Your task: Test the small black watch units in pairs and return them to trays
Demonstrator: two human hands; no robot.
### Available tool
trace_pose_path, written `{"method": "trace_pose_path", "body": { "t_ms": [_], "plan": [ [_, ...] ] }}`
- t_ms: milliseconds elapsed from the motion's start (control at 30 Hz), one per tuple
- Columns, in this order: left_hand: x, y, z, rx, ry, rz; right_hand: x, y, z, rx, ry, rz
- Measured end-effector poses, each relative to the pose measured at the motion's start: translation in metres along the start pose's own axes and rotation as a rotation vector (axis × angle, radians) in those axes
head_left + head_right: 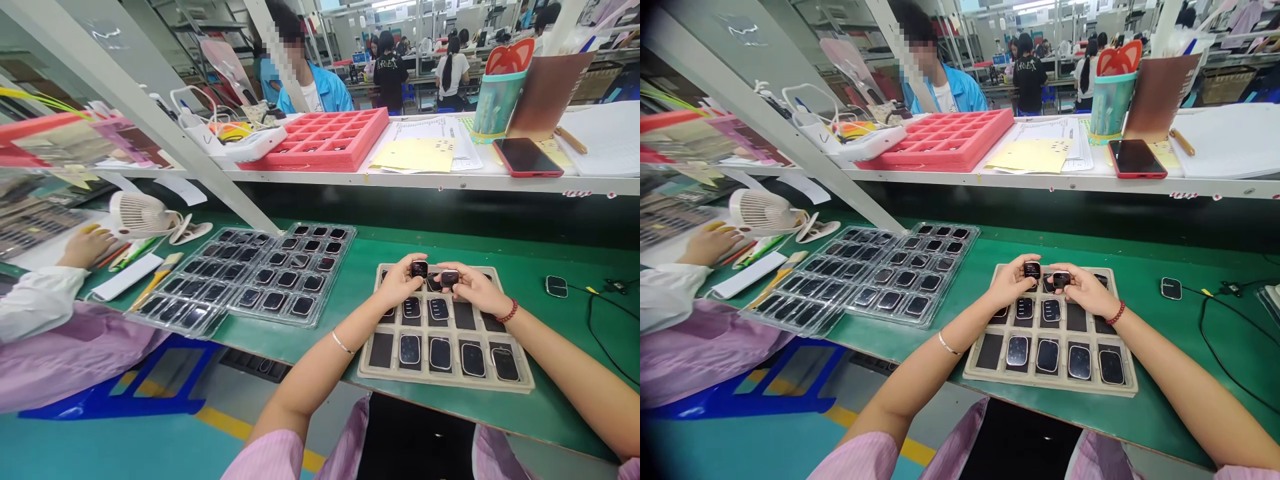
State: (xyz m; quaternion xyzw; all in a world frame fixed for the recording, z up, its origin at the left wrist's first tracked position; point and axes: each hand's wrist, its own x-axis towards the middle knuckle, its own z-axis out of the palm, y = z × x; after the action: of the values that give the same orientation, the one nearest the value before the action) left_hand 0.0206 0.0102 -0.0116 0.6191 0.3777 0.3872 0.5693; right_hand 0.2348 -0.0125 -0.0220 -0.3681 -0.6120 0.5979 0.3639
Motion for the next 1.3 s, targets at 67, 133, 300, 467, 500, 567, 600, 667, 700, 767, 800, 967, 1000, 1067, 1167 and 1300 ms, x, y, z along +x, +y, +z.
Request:
{"method": "trace_pose_path", "body": {
  "t_ms": [67,133,300,467,500,567,600,667,700,767,800,967,1000,1067,1167,1300],
  "plan": [
    [0.001,-0.001,-0.001,-0.088,-0.007,-0.024,0.001,0.000,0.000,0.043,0.008,-0.007],
    [0.001,-0.001,-0.002,-0.209,-0.017,-0.057,0.002,0.000,-0.002,0.107,0.021,-0.016],
    [0.003,0.003,-0.006,-0.403,-0.051,-0.146,0.005,-0.001,-0.010,0.291,0.129,0.000],
    [0.004,0.007,-0.012,-0.553,-0.071,-0.203,0.004,-0.001,-0.021,0.367,0.134,0.093],
    [0.005,0.006,-0.014,-0.590,-0.080,-0.228,0.005,-0.001,-0.023,0.394,0.125,0.123],
    [0.007,0.005,-0.016,-0.660,-0.110,-0.282,0.005,-0.001,-0.028,0.471,0.100,0.193],
    [0.008,0.005,-0.017,-0.689,-0.125,-0.307,0.005,-0.001,-0.030,0.512,0.090,0.224],
    [0.010,0.004,-0.019,-0.734,-0.141,-0.343,0.006,-0.002,-0.032,0.569,0.088,0.254],
    [0.010,0.004,-0.019,-0.749,-0.142,-0.357,0.006,-0.002,-0.033,0.576,0.091,0.256],
    [0.010,0.004,-0.020,-0.766,-0.139,-0.378,0.006,-0.002,-0.034,0.558,0.091,0.247],
    [0.010,0.004,-0.020,-0.765,-0.135,-0.380,0.006,-0.002,-0.034,0.545,0.087,0.238],
    [0.008,0.003,-0.017,-0.627,-0.126,-0.298,0.003,-0.003,-0.026,0.460,0.056,0.139],
    [0.007,0.003,-0.015,-0.580,-0.126,-0.267,0.002,-0.004,-0.023,0.424,0.051,0.121],
    [0.005,0.002,-0.011,-0.487,-0.130,-0.200,0.002,-0.004,-0.015,0.346,0.047,0.087],
    [0.002,0.001,-0.004,-0.354,-0.152,-0.123,0.002,-0.002,-0.004,0.215,0.066,0.020],
    [-0.002,0.002,0.001,-0.226,-0.175,-0.094,0.003,0.002,0.002,0.046,0.119,-0.055]
  ]
}}
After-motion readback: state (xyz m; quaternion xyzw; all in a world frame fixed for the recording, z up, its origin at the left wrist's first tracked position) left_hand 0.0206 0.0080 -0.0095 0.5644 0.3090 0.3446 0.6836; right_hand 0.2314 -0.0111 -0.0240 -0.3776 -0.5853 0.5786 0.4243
